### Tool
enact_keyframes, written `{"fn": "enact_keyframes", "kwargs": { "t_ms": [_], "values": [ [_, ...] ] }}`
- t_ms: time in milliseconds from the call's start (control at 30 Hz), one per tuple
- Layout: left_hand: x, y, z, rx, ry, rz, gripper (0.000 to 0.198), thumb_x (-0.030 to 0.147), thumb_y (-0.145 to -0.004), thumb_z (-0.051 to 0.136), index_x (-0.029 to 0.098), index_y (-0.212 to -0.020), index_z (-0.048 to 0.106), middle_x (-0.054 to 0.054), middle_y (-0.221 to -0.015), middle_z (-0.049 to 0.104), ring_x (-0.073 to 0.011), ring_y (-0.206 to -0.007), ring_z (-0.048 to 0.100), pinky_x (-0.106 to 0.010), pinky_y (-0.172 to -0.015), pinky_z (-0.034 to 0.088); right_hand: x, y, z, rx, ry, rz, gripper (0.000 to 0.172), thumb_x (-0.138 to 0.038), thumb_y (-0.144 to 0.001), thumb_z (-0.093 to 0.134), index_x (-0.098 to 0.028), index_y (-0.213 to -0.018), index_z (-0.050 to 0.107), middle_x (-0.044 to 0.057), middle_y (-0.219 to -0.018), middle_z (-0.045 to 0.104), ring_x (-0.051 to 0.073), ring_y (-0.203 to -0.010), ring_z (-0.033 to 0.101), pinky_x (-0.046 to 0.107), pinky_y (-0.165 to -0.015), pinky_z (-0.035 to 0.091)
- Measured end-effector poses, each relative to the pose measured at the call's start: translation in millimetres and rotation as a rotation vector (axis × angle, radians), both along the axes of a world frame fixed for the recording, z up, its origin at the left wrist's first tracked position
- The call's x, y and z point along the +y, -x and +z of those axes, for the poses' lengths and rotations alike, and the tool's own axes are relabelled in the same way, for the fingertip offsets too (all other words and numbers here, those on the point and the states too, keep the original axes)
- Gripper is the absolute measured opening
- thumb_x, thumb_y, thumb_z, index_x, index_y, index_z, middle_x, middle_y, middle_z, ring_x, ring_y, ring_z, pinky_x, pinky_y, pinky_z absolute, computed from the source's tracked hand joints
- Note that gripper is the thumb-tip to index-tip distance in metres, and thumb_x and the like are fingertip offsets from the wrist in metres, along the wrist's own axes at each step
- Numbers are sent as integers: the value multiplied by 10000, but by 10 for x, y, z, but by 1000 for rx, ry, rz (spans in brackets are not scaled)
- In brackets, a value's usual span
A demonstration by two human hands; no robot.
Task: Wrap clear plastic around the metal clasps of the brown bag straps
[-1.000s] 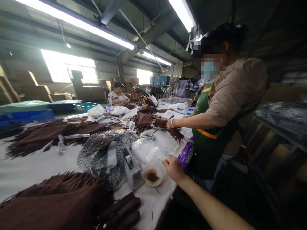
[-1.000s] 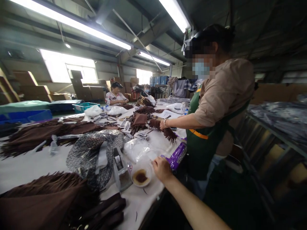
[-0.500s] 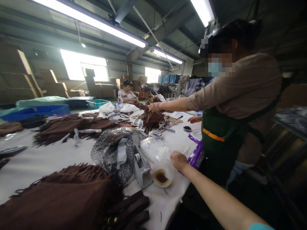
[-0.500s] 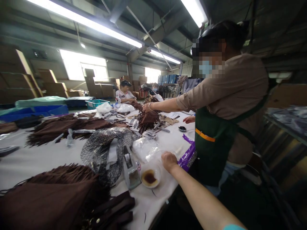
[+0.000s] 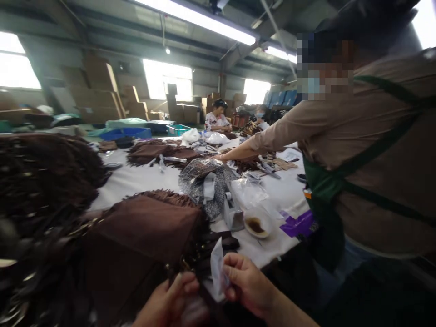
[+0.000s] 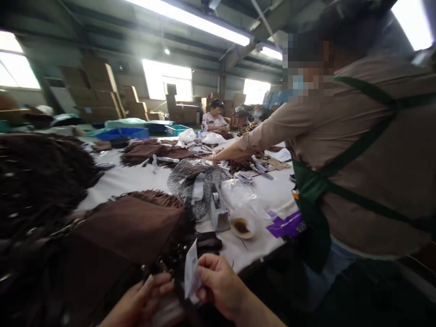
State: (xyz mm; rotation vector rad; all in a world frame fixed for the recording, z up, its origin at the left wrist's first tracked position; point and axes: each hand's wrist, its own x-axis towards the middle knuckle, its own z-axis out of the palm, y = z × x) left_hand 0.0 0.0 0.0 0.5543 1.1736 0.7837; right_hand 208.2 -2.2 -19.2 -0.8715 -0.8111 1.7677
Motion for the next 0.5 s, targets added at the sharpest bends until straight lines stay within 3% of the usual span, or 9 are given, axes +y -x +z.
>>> {"fn": "enact_keyframes", "kwargs": {
  "t_ms": [67,133,233,333,400,433,500],
  "values": [
    [-23,54,-28,-197,1,-115,531,642,-597,747,180,-843,657,95,-442,327,-48,-364,259,-212,-383,253,-125,346,-82,78,37,84,386,-464,-716,753,-150,-791,542,-17,-607,573,43,-396,428,172,-403,266],
    [-41,115,-51,-259,-22,-108,439,557,-628,776,183,-767,593,121,-449,269,-22,-377,174,-185,-390,185,-203,532,-150,56,47,160,413,-505,-712,742,-149,-805,552,-18,-606,573,53,-401,440,175,-405,284],
    [-68,159,-57,-177,-60,8,422,390,-570,862,193,-724,521,117,-470,344,-19,-385,235,-172,-398,168,-240,550,-142,-188,-58,233,455,-591,-784,631,-138,-777,578,-10,-586,566,77,-459,465,187,-441,309],
    [-93,122,-29,-132,-101,45,439,330,-522,887,174,-763,554,53,-557,529,-68,-461,453,-190,-457,334,-201,483,6,-480,-259,164,502,-596,-878,483,-126,-804,642,21,-675,608,111,-614,522,208,-552,371],
    [-104,88,-23,-148,-143,35,453,328,-512,890,154,-790,578,-10,-673,622,-127,-597,569,-236,-572,438,-141,506,102,-617,-309,78,447,-537,-875,511,-128,-828,684,34,-742,642,137,-693,551,226,-616,398],
    [-106,83,-31,-138,-160,24,461,340,-511,889,149,-798,583,-14,-674,625,-127,-598,569,-237,-571,438,-108,537,129,-673,-298,32,401,-494,-859,544,-127,-814,699,37,-744,653,147,-703,559,233,-625,402],
    [-103,111,-67,-65,-169,-8,460,425,-548,859,154,-795,581,46,-549,534,-71,-456,446,-195,-447,328,-53,605,137,-749,-246,-55,317,-411,-815,593,-123,-752,710,32,-701,659,150,-672,558,234,-602,395]
  ]
}}
